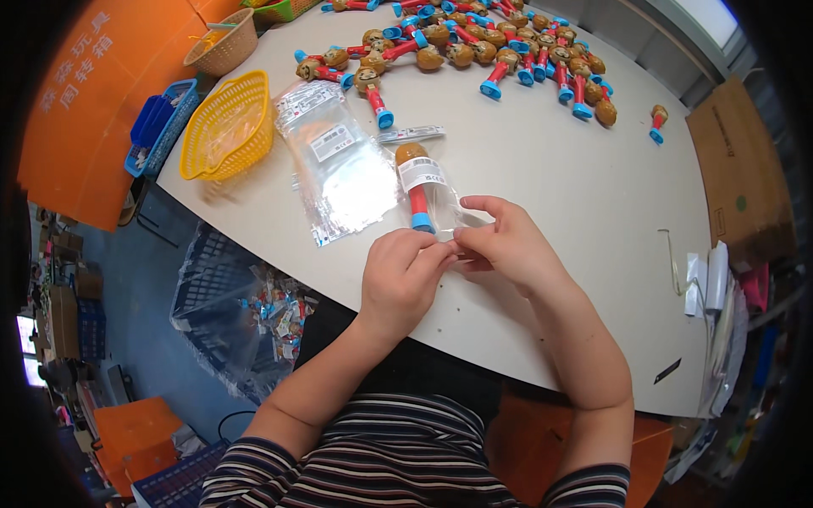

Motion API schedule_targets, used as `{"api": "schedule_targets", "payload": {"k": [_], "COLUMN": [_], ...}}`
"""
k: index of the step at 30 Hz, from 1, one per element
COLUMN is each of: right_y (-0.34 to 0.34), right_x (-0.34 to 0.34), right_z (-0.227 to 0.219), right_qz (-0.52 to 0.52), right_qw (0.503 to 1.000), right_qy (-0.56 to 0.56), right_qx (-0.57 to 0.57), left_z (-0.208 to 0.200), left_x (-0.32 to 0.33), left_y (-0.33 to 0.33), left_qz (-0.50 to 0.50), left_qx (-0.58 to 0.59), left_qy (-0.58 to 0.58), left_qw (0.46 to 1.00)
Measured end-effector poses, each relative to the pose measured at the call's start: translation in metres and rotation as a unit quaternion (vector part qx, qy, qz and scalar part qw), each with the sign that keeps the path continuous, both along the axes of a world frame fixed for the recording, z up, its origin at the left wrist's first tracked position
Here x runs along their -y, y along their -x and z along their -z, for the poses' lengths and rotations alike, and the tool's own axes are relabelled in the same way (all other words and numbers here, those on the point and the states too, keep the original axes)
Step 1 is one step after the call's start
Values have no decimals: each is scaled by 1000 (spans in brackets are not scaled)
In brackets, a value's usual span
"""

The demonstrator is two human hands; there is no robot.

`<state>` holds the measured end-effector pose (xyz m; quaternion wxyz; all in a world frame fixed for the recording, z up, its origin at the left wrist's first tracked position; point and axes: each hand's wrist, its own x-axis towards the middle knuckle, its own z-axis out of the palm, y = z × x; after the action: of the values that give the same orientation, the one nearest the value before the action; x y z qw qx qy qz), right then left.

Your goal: Placing small toys into individual plastic bags on a workbench.

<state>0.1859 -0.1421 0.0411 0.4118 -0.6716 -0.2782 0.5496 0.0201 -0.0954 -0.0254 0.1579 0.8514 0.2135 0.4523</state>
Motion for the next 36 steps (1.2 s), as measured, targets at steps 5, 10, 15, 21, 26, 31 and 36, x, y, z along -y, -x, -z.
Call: {"api": "schedule_targets", "payload": {"k": [5, 10, 15, 21, 26, 31, 36], "right_y": [0, 3, -4, 1, 5, 6, 3], "right_x": [0, -1, -7, -3, -1, 0, -1], "right_z": [2, 9, 11, 16, 11, 13, 11], "right_qz": [-5, 30, 53, 12, 16, 11, 6], "right_qw": [1000, 999, 997, 999, 998, 999, 1000], "right_qy": [-9, -34, -36, -46, -53, -40, -26], "right_qx": [-3, 6, 47, 22, 11, 5, -16], "left_z": [8, 11, 7, -8, -4, 3, 4], "left_x": [3, 0, -4, -9, -4, -4, -4], "left_y": [-8, -7, 13, 8, 1, 1, -1], "left_qz": [-22, 2, 19, 28, 37, 10, 8], "left_qx": [5, 28, 55, 68, 18, -18, -27], "left_qy": [-59, 31, 120, 128, 109, -58, -97], "left_qw": [998, 999, 991, 989, 993, 998, 995]}}
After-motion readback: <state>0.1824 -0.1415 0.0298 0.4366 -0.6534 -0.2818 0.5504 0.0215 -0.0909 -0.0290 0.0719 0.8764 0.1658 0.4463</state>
